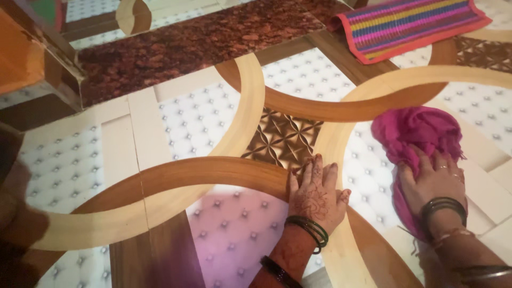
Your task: The person wipes a patterned tiled floor using a pink cloth. They move the cloth back and forth across the surface, cleaning the area around a bed with a patterned bedspread.
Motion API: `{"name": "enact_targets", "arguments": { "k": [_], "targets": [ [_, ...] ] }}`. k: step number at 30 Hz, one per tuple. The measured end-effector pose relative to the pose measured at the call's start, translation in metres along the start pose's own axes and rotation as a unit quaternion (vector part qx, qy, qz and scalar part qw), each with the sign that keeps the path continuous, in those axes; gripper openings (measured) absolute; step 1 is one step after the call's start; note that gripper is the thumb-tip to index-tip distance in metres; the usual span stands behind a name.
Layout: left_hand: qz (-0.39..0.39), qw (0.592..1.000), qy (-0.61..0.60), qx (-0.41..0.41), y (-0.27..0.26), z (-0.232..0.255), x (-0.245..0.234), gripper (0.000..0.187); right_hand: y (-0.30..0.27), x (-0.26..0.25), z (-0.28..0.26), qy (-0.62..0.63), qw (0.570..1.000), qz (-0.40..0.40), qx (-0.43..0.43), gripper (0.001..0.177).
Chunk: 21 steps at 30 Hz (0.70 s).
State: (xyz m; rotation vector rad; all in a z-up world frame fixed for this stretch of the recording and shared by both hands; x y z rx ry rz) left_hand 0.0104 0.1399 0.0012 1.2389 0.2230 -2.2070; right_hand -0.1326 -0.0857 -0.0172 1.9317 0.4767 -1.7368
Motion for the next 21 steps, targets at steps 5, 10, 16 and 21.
{"name": "enact_targets", "arguments": {
  "k": [5,10,16,21],
  "targets": [
    [0.0,1.0,-0.003,-0.007,-0.014,-0.004,-0.003,0.067,-0.041,-0.004,-0.026,-0.065,0.997,-0.033,-0.017,0.074],
    [0.033,0.999,0.015,0.0,-0.029,-0.005,-0.014,0.066,-0.075,-0.014,-0.083,-0.103,0.991,-0.067,-0.056,0.072],
    [0.039,0.997,0.059,-0.009,-0.038,-0.015,-0.025,0.063,-0.114,-0.017,-0.154,-0.118,0.975,-0.092,-0.167,0.076],
    [-0.004,0.998,0.068,-0.013,-0.04,-0.012,-0.023,0.065,-0.147,-0.028,-0.159,-0.063,0.975,-0.1,-0.19,0.073]
  ]
}}
Point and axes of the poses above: each hand's wrist, its own y-axis towards the middle knuckle, its own x-axis out of the palm, z = x × y, the point moved 10 cm from there along y, towards the middle knuckle, and after that the axes turned 1 degree about -y, right-handed, at the moved point
